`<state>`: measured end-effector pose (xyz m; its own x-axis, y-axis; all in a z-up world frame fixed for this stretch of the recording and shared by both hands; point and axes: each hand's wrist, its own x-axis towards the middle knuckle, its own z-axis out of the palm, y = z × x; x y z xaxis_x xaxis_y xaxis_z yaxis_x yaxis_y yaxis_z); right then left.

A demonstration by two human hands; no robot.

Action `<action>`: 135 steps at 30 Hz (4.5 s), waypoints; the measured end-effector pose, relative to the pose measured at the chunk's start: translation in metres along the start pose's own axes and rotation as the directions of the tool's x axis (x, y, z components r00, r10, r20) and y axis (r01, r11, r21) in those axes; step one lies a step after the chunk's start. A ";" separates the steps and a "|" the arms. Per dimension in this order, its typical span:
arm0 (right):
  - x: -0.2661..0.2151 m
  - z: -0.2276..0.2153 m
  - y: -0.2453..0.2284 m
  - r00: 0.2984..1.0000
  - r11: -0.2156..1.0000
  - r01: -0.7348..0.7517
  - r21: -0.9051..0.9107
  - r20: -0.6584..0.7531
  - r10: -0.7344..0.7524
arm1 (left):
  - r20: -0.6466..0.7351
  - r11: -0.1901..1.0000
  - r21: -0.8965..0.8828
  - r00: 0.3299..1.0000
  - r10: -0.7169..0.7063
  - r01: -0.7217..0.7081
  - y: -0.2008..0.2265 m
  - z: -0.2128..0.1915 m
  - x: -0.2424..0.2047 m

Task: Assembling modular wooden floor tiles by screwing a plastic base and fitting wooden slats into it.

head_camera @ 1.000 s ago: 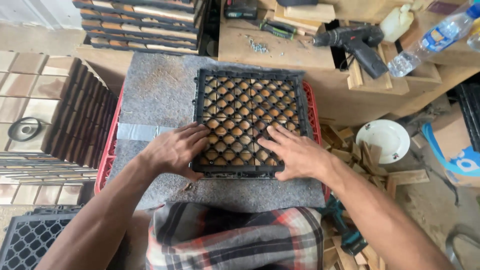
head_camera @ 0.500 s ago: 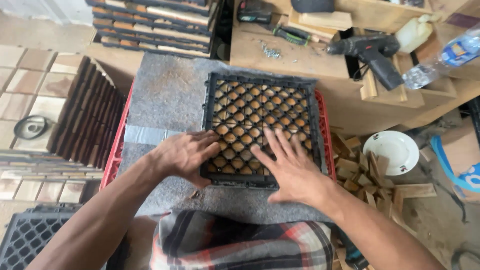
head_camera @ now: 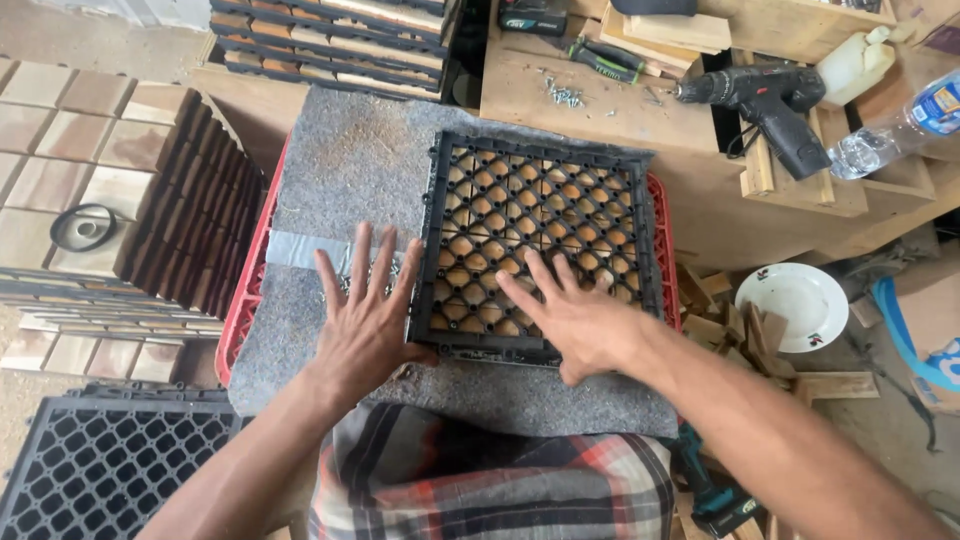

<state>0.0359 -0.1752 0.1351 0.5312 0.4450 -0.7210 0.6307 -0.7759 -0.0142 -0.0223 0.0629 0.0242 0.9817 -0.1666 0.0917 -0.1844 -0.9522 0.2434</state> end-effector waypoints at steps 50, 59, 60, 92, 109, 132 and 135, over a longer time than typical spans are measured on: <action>-0.035 -0.008 0.147 0.162 0.203 0.769 0.607 -0.492 0.856 | -0.519 0.625 -0.731 0.817 -0.252 -0.272 0.037 -0.072 0.150; -0.063 0.016 0.116 0.203 0.200 0.703 0.682 -0.463 0.863 | -0.445 0.526 -0.804 0.867 -0.225 -0.276 0.031 -0.051 0.099; -0.066 0.020 0.112 0.191 0.214 0.695 0.686 -0.463 0.865 | -0.444 0.502 -0.817 0.864 -0.236 -0.283 0.028 -0.046 0.095; -0.015 0.128 0.072 0.312 0.032 0.907 0.421 -0.718 0.622 | -0.373 0.247 -0.921 0.865 -0.337 -0.301 0.008 -0.020 0.049; 0.050 0.145 0.079 0.427 -0.068 0.792 0.607 -0.470 0.772 | -0.223 0.477 -0.876 0.822 -0.524 0.067 0.012 0.000 0.058; 0.058 0.207 0.119 0.590 -0.356 0.711 0.606 -0.240 0.771 | 0.316 -0.149 -0.946 0.711 -0.628 0.289 -0.002 0.041 0.009; 0.030 0.188 0.091 0.607 -0.374 0.703 0.605 -0.237 0.758 | 0.324 -0.141 -0.943 0.740 -0.589 0.301 0.008 0.020 -0.001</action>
<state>0.0028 -0.3161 -0.0179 0.9349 -0.2122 -0.2846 -0.2048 0.3324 -0.9206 -0.0242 0.0505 0.0067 0.8504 0.3547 -0.3887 0.2777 0.3251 0.9040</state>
